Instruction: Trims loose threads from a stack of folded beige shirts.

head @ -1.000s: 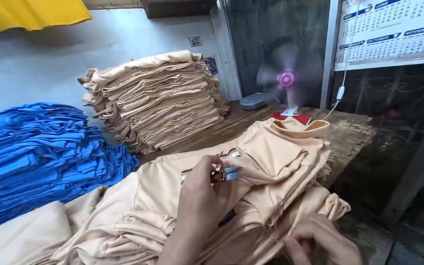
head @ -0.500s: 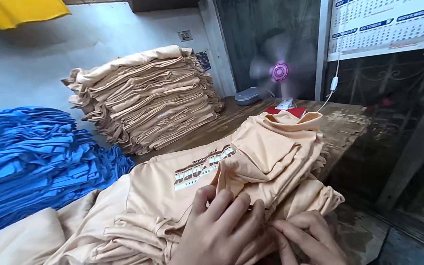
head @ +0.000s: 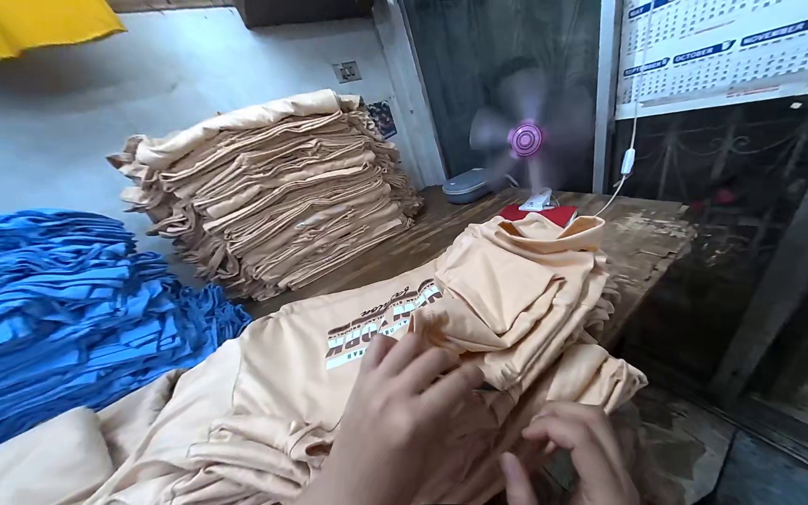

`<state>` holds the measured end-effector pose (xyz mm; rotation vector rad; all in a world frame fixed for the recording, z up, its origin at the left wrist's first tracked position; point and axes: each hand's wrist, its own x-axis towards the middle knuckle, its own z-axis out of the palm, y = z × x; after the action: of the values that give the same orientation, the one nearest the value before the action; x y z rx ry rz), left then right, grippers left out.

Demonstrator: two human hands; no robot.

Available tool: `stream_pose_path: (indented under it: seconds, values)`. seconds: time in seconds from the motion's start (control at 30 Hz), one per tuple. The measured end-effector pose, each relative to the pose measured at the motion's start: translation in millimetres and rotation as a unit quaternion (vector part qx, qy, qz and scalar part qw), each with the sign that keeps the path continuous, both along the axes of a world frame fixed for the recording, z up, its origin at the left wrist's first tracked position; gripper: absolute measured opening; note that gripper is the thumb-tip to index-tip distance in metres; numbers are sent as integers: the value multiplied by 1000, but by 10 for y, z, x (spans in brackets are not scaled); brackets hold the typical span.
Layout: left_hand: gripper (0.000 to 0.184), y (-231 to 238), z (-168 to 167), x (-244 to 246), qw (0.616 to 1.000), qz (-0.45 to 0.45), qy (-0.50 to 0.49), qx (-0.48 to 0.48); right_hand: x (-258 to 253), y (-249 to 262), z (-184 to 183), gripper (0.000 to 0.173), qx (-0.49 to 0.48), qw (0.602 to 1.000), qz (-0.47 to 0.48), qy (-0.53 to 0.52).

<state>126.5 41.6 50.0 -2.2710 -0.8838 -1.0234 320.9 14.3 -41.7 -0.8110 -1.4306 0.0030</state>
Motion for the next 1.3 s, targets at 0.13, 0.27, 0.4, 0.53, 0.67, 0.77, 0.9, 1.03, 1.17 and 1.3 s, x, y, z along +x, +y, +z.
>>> stream_pose_path:
  seconds: [0.13, 0.27, 0.4, 0.53, 0.67, 0.77, 0.9, 1.03, 1.17, 1.3]
  values:
    - [38, 165, 25, -142, 980, -17, -65, -186, -144, 9, 82, 56, -8, 999, -51, 13]
    - [18, 336, 57, -195, 938, -139, -109, -299, -377, 153, 282, 66, -17, 989, -148, -12]
    - [19, 382, 164, -189, 923, -191, -77, -327, -441, 220, 369, 15, -69, 968, -219, -98]
    - [8, 413, 81, -27, 930, -111, -160, -312, -286, 75, 275, 23, -39, 994, -67, -79]
    - [23, 352, -25, 6, 925, -100, -219, -293, -126, 143, 78, 11, 41, 982, -181, -47]
    - [29, 219, -54, -90, 955, -84, -187, -214, -65, 89, 91, 17, 54, 985, -166, -10]
    - [16, 54, -82, -181, 983, -90, -119, -103, -73, 1, 72, 14, 71, 989, -133, 0]
    - [15, 25, -173, -82, 989, -98, -88, -66, -180, -14, 49, 13, 77, 990, -115, 5]
    - [10, 16, -145, -122, 992, -68, -89, -49, -138, 0, 10, 17, 69, 993, -100, -3]
    - [33, -16, -73, -178, 970, -38, -126, -206, 0, 27, -50, 23, 36, 991, -99, -78]
